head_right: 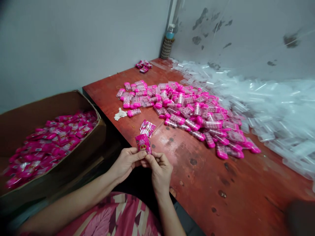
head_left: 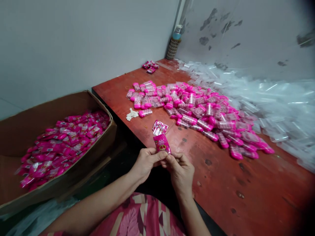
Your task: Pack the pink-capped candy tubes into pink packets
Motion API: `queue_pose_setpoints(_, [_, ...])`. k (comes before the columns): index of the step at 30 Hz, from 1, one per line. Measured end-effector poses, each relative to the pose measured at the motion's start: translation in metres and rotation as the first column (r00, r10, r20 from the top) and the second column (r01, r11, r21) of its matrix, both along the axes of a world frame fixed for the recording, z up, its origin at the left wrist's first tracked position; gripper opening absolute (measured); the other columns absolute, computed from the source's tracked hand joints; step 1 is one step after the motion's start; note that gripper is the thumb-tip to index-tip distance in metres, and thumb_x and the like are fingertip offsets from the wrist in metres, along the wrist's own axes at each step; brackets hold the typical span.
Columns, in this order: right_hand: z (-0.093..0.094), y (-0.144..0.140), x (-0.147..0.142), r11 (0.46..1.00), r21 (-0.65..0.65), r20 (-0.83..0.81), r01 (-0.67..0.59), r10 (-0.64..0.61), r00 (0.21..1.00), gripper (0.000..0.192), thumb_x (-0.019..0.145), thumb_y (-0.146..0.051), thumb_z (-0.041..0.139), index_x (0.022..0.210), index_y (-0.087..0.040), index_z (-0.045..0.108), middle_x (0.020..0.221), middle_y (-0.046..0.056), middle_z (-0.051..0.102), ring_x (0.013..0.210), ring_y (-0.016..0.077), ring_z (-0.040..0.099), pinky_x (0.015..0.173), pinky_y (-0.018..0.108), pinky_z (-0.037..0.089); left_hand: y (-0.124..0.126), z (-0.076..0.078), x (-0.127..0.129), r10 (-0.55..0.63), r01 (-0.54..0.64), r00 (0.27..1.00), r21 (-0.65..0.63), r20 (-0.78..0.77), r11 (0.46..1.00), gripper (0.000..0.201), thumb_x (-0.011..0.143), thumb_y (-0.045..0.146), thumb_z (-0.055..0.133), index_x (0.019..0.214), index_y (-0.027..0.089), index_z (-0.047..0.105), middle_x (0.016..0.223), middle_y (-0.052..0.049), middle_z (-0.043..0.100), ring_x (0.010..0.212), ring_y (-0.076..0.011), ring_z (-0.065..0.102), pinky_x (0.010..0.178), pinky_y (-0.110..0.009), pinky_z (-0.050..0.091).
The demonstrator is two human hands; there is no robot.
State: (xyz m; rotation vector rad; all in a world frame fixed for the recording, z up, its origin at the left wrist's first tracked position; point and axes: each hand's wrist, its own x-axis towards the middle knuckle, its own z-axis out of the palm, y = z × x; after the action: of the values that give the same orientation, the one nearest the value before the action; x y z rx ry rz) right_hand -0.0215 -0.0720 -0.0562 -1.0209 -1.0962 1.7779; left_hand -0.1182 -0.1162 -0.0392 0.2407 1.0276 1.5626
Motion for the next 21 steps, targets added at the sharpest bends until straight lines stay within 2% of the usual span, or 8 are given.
queue_pose_setpoints(3, [0.005,0.003,-0.009,0.996,0.014,0.0,-0.093,0.093,0.996,0.018,0.064,-0.023,0.071,0.073,-0.017,0.058,0.062,-0.002,0.065,0.052,0.0117,0.062,0.05,0.022,0.052,-0.011,0.01,-0.017,0.063,-0.064,0.998,0.031,0.013,0.998,0.014,0.066,0.022,0.068,0.069,0.008,0.066,0.066,-0.006,0.065,0.061,-0.0137,0.06,0.066,-0.029,0.049])
queue_pose_setpoints(5, [0.009,0.005,-0.013,0.989,0.035,0.004,-0.143,0.143,0.99,0.019,0.065,-0.024,0.07,0.079,-0.017,0.059,0.071,0.0,0.067,0.059,0.0134,0.064,0.053,0.024,0.053,-0.023,0.02,-0.041,0.258,-0.255,0.966,0.087,-0.015,0.963,0.015,0.068,0.024,0.066,0.076,0.012,0.066,0.08,-0.007,0.068,0.076,-0.0181,0.063,0.076,-0.035,0.049])
queue_pose_setpoints(8, [0.012,0.012,-0.011,0.99,0.072,0.048,-0.122,0.118,0.992,0.019,0.069,-0.027,0.066,0.083,-0.016,0.058,0.077,0.003,0.067,0.061,0.0144,0.064,0.054,0.026,0.053,-0.036,0.027,-0.082,0.637,-0.6,0.762,0.241,-0.119,0.763,0.033,0.075,0.045,0.053,0.091,0.017,0.064,0.091,-0.007,0.068,0.088,-0.0194,0.062,0.085,-0.038,0.045])
queue_pose_setpoints(10, [0.011,0.017,-0.007,0.992,0.083,0.095,-0.097,0.089,0.991,0.018,0.072,-0.03,0.063,0.082,-0.016,0.058,0.074,0.003,0.066,0.058,0.0131,0.062,0.054,0.025,0.053,-0.031,0.02,-0.099,0.685,-0.618,0.676,0.298,-0.27,0.728,0.044,0.077,0.051,0.045,0.102,0.018,0.06,0.097,-0.009,0.067,0.094,-0.0212,0.06,0.087,-0.041,0.044])
queue_pose_setpoints(13, [0.006,0.024,-0.002,0.992,0.072,0.141,-0.107,0.096,0.985,0.017,0.074,-0.032,0.061,0.079,-0.016,0.057,0.073,0.002,0.065,0.056,0.0117,0.061,0.054,0.024,0.052,-0.003,0.0,-0.096,0.378,-0.316,0.567,0.231,-0.732,0.92,0.044,0.077,0.045,0.05,0.11,0.017,0.057,0.111,-0.012,0.061,0.104,-0.0239,0.055,0.092,-0.043,0.038])
queue_pose_setpoints(16, [-0.001,0.025,0.004,0.984,0.066,0.171,-0.163,0.149,0.974,0.017,0.075,-0.033,0.06,0.078,-0.016,0.058,0.073,0.002,0.064,0.058,0.0117,0.061,0.055,0.023,0.051,0.032,-0.016,-0.082,0.075,-0.05,0.096,0.07,-0.993,0.996,0.043,0.079,0.041,0.05,0.115,0.017,0.054,0.124,-0.01,0.051,0.118,-0.0236,0.042,0.101,-0.043,0.027])
queue_pose_setpoints(19, [-0.009,0.026,0.013,0.982,0.053,0.214,-0.181,0.166,0.963,0.017,0.074,-0.033,0.061,0.08,-0.016,0.058,0.073,0.002,0.064,0.058,0.0115,0.06,0.055,0.022,0.05,0.053,-0.023,-0.093,-0.07,-0.152,-0.273,-0.028,-0.96,0.988,0.043,0.084,0.034,0.042,0.123,0.015,0.046,0.129,-0.01,0.046,0.125,-0.0241,0.03,0.104,-0.047,0.018])
queue_pose_setpoints(21, [-0.013,0.029,0.018,0.984,0.045,0.234,-0.172,0.157,0.96,0.018,0.073,-0.033,0.062,0.08,-0.016,0.059,0.071,0.002,0.064,0.058,0.0118,0.06,0.056,0.022,0.049,0.057,-0.029,-0.117,-0.181,-0.351,-0.37,-0.043,-0.911,0.936,0.044,0.085,0.029,0.039,0.125,0.011,0.042,0.133,-0.013,0.04,0.128,-0.027,0.024,0.104,-0.049,0.013])
